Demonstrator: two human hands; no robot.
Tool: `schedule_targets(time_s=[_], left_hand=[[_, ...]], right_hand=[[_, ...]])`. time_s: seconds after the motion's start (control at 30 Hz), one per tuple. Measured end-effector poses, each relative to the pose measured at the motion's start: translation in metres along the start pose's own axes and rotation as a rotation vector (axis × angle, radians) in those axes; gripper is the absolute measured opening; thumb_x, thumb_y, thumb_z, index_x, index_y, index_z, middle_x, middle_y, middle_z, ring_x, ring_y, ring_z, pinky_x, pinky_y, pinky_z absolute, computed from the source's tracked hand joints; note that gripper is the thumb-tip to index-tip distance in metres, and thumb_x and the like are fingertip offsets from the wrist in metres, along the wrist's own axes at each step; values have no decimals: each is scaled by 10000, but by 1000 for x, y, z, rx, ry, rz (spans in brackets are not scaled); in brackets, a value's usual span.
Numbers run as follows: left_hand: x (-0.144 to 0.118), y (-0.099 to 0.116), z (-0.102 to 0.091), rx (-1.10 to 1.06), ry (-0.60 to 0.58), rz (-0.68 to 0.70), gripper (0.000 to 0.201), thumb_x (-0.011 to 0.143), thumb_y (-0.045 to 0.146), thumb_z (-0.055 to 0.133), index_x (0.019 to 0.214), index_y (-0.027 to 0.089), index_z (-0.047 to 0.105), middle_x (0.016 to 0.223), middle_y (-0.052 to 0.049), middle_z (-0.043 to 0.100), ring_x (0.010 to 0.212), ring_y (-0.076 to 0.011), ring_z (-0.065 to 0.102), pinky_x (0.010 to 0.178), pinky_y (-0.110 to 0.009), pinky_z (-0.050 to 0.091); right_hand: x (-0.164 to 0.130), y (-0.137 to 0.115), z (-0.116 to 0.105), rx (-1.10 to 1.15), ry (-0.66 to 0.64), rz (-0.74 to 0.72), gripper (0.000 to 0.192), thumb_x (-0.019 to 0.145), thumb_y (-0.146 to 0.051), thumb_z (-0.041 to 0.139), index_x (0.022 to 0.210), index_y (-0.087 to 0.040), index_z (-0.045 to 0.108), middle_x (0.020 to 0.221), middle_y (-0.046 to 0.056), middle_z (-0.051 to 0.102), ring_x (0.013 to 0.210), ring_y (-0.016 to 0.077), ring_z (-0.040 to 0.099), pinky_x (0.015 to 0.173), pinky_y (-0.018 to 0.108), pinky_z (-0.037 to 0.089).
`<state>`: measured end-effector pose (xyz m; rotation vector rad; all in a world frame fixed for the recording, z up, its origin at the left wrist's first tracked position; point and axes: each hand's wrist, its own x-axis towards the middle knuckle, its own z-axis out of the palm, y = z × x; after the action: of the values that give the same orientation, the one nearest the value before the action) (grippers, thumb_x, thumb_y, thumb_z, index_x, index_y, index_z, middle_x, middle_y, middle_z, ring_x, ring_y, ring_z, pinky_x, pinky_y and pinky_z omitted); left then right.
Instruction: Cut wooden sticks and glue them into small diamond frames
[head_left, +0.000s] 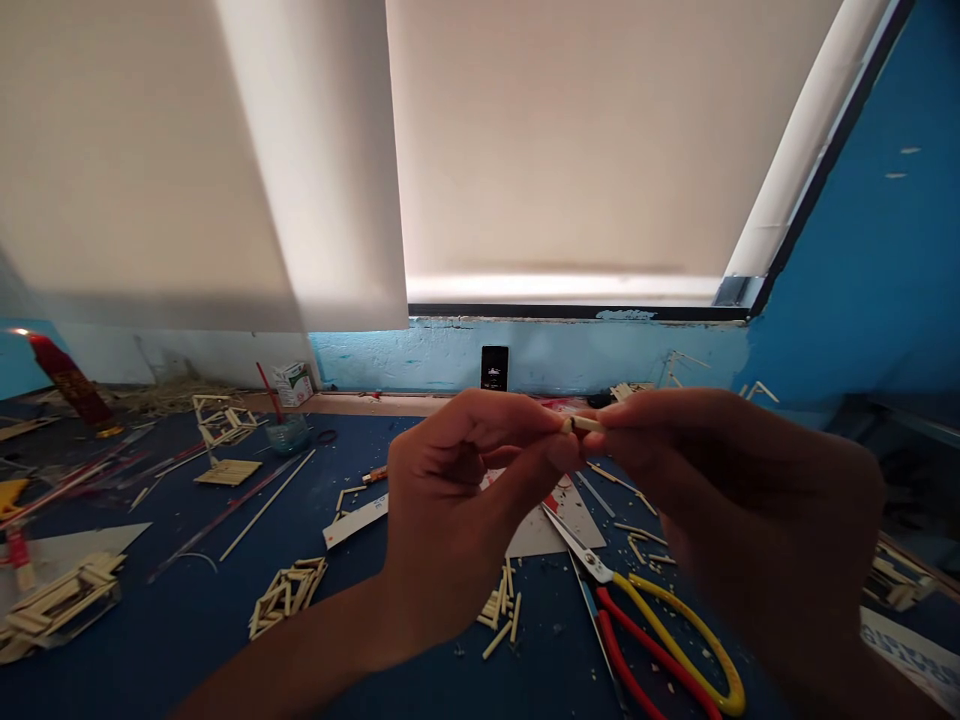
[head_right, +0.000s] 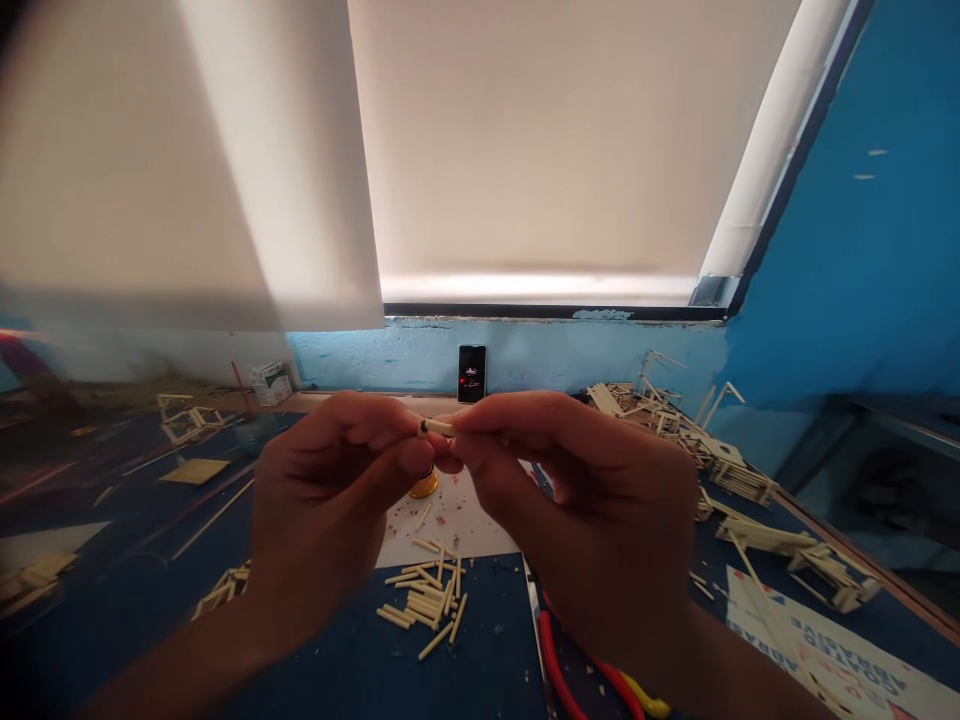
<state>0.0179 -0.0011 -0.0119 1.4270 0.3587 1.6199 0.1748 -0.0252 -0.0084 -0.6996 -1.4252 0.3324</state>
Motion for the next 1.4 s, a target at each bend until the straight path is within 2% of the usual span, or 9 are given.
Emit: schedule_targets(time_s=[0.13, 0.3, 0.53, 0.73, 0.87, 1.0, 1.17, 1.3, 1.4], left_hand=[[1, 2, 0, 35, 14, 8, 193, 811, 67, 856, 836, 254, 819, 813, 35, 821, 716, -122, 772, 660, -190, 649], [2, 4, 0, 93, 16, 1, 208, 774, 50, 878, 819, 247, 829, 752, 30, 809, 660, -138, 764, 668, -229, 672], [3, 4, -1, 99, -8, -6, 236, 759, 18, 876, 794, 244, 819, 840, 36, 831, 686, -100, 747, 599, -147, 612], [4, 6, -3, 129, -34, -31, 275, 725, 21, 898, 814, 246, 766, 736, 70, 758, 652, -92, 699, 610, -157, 598], [2, 10, -6, 228, -60, 65, 329, 742, 40, 896, 949, 260, 765, 831, 52, 769, 794, -130, 719, 784, -220, 609], [0, 12, -9, 299, -101, 163, 341, 789, 40, 862, 1028, 271, 786, 980, 27, 783, 958, -173, 729, 935, -288, 598], [1, 12, -11, 339, -131, 248, 402, 783, -11, 842, 1045, 292, 815, 991, 26, 814, 936, -180, 750, 866, -291, 621], [3, 13, -10, 342, -111, 278, 358, 769, 11, 866, 1001, 282, 841, 952, 23, 836, 872, -169, 772, 805, -273, 648], [4, 14, -10, 356, -94, 294, 315, 773, 52, 881, 973, 295, 852, 938, 23, 844, 851, -172, 783, 789, -278, 670]], right_hand=[[3, -2, -4, -158, -35, -57, 253, 870, -151, 796, 904, -401, 810, 791, -103, 808, 605, 134, 707, 468, 268, 536], [4, -2, -9, -296, -26, -109, 172, 884, -220, 785, 872, -391, 802, 784, -81, 800, 603, 157, 682, 480, 320, 489], [7, 2, -6, -118, -100, -101, 207, 875, -144, 791, 933, -342, 777, 820, -92, 801, 704, 120, 742, 594, 233, 613], [7, 0, -8, -136, -91, -109, 181, 882, -165, 799, 918, -341, 776, 818, -93, 801, 738, 115, 747, 592, 227, 596], [5, 1, -9, -133, -94, -105, 173, 893, -173, 784, 934, -341, 779, 909, -72, 821, 867, 168, 780, 662, 286, 609], [4, 2, -9, -131, -116, -139, 242, 878, -118, 784, 966, -343, 779, 952, -77, 821, 864, 161, 774, 684, 294, 607], [2, 5, -10, -75, -142, -232, 325, 850, -42, 778, 1037, -308, 794, 1004, -66, 820, 896, 154, 769, 790, 283, 630], [1, 6, -8, 11, -137, -276, 367, 834, 24, 752, 1057, -264, 797, 1002, -68, 819, 905, 112, 757, 810, 215, 624], [1, 6, -7, 48, -156, -284, 373, 827, 42, 746, 1064, -241, 796, 1026, -59, 818, 914, 117, 765, 843, 220, 629]])
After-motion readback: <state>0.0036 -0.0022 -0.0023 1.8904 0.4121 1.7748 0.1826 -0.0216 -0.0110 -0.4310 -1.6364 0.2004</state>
